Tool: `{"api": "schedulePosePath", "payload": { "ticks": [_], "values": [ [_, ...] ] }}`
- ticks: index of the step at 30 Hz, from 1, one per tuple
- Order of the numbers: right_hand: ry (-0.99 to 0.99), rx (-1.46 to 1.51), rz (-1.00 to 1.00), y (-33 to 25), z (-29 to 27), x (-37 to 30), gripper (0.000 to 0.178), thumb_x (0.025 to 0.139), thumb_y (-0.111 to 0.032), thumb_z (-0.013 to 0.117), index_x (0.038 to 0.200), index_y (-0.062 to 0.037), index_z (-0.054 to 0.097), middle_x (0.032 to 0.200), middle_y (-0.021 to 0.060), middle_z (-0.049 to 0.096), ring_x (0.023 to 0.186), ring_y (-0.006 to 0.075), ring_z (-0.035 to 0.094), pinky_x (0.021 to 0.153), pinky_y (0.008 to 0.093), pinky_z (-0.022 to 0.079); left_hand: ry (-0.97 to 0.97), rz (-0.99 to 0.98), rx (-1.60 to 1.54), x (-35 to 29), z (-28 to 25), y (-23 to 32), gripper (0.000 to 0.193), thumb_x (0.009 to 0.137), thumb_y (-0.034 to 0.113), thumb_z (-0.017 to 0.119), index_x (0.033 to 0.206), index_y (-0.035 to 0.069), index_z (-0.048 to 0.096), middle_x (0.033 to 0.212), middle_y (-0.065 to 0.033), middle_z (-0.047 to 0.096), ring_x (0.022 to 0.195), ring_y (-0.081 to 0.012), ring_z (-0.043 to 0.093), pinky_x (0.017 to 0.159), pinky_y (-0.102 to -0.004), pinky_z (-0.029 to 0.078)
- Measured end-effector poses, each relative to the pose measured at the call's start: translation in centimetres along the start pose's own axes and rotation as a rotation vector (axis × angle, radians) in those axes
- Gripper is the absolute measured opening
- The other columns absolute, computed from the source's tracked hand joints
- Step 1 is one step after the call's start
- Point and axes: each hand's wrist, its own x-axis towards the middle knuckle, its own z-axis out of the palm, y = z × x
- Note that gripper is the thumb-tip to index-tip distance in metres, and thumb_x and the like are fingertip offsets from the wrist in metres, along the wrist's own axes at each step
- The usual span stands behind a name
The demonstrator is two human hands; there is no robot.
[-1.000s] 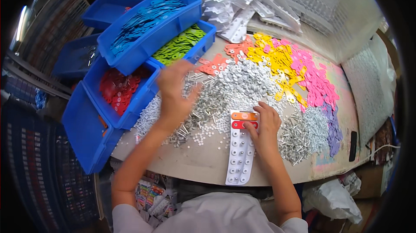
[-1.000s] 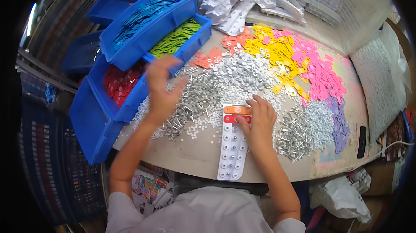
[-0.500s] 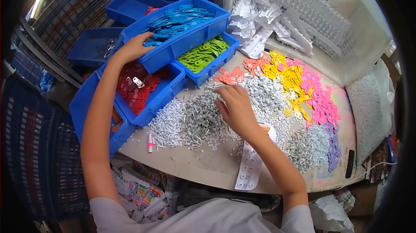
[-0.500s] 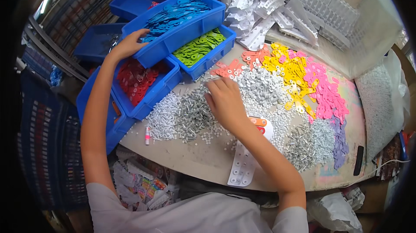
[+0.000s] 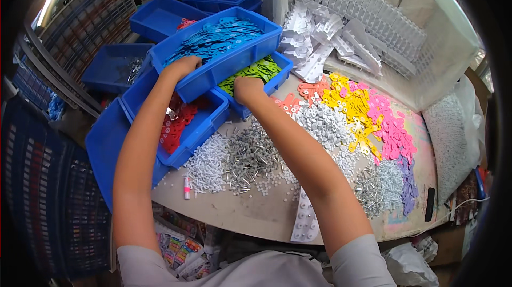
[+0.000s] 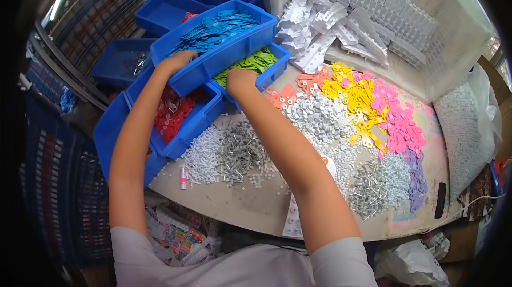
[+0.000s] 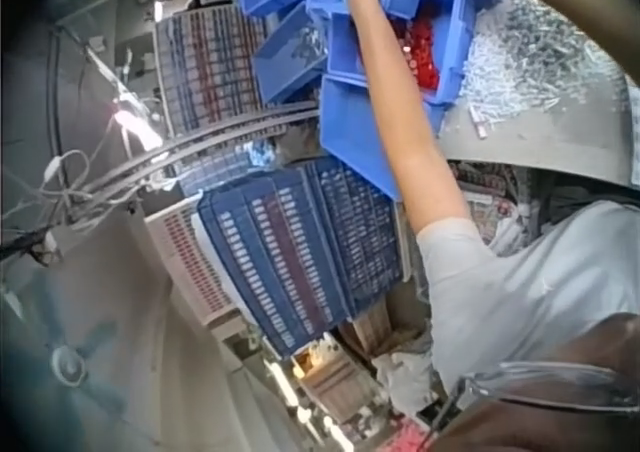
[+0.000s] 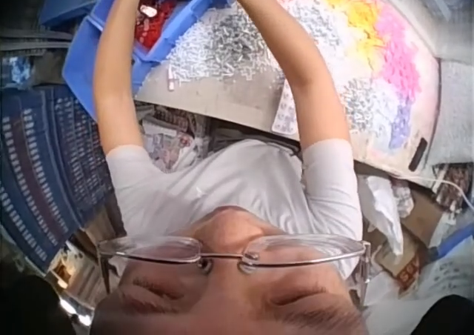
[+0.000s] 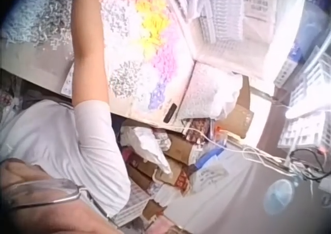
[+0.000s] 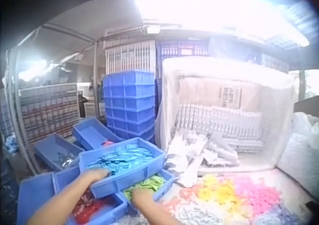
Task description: The recorder is assembling small toy parts by placing silver metal pieces and colorful plastic covers onto a white base plate.
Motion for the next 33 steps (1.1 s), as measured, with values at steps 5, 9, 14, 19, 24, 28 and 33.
{"api": "schedulePosePath", "payload": {
  "ticks": [5,9,14,19,24,28,33],
  "values": [
    [-0.147,-0.011,-0.022,-0.2,-0.8,0.2,0.027,0.088,-0.015,0.064,0.109,-0.0063,0.078,0.114,0.0169,0.078,0.107,0.0336,0.076,0.085,0.0459,0.061,0.114,-0.075,0.082,-0.1,0.2,-0.1,0.031,0.098,0.022,0.053,0.121,0.004,0.062,0.122,-0.025,0.071,0.115,-0.0387,0.068,0.094,-0.047,0.052],
    [-0.238,-0.029,-0.026,-0.5,-1.5,0.4,0.029,0.088,-0.015,0.063,0.11,-0.0064,0.079,0.118,0.0175,0.077,0.11,0.0338,0.075,0.087,0.0456,0.061,0.051,-0.052,0.045,-0.8,0.1,0.1,0.029,0.101,0.026,0.05,0.121,0.007,0.059,0.122,-0.0238,0.07,0.114,-0.038,0.066,0.098,-0.0456,0.05],
    [-0.379,-0.043,-0.098,0.2,-1.7,0.7,0.03,0.087,-0.013,0.062,0.111,-0.0068,0.079,0.122,0.0191,0.075,0.116,0.0359,0.072,0.09,0.0467,0.06,0.103,-0.063,0.008,-1.0,0.1,0.7,0.029,0.095,0.019,0.056,0.117,0.002,0.064,0.123,-0.028,0.07,0.116,-0.0439,0.067,0.095,-0.0508,0.053],
    [-0.278,-0.026,-0.083,0.4,-1.4,0.2,0.029,0.083,-0.012,0.068,0.108,-0.0081,0.08,0.115,0.0169,0.077,0.108,0.0345,0.075,0.087,0.045,0.061,0.153,-0.08,0.173,-1.4,-0.2,1.5,0.026,0.092,0.012,0.059,0.107,-0.001,0.075,0.117,-0.029,0.072,0.107,-0.0437,0.071,0.096,-0.0509,0.055],
    [-0.119,0.023,-0.051,0.0,-1.5,-0.7,0.024,0.082,-0.01,0.07,0.103,-0.0068,0.08,0.108,0.0187,0.078,0.102,0.0355,0.076,0.084,0.0453,0.062,0.551,-0.045,0.085,-2.6,0.1,2.0,0.019,0.087,0.012,0.07,0.099,-0.003,0.074,0.101,-0.0264,0.074,0.101,-0.0419,0.072,0.087,-0.0474,0.056],
    [0.005,-0.051,-0.17,0.2,-1.2,-0.6,0.016,0.081,-0.007,0.067,0.093,-0.0053,0.077,0.099,0.0182,0.077,0.095,0.0412,0.073,0.081,0.0494,0.06,0.692,0.017,0.005,-2.1,0.1,2.2,0.024,0.089,0.013,0.07,0.11,0.001,0.076,0.104,-0.0222,0.075,0.1,-0.0424,0.071,0.086,-0.0497,0.057],
    [0.11,-0.228,-0.308,0.4,-2.3,-1.4,0.017,0.08,-0.007,0.068,0.096,-0.0063,0.073,0.094,0.0156,0.076,0.092,0.0393,0.071,0.079,0.0464,0.059,0.633,0.054,-0.354,-2.0,-0.9,0.2,0.022,0.091,0.013,0.072,0.106,-0.002,0.075,0.086,-0.0171,0.074,0.077,-0.0296,0.072,0.07,-0.0417,0.056]
  ]
}}
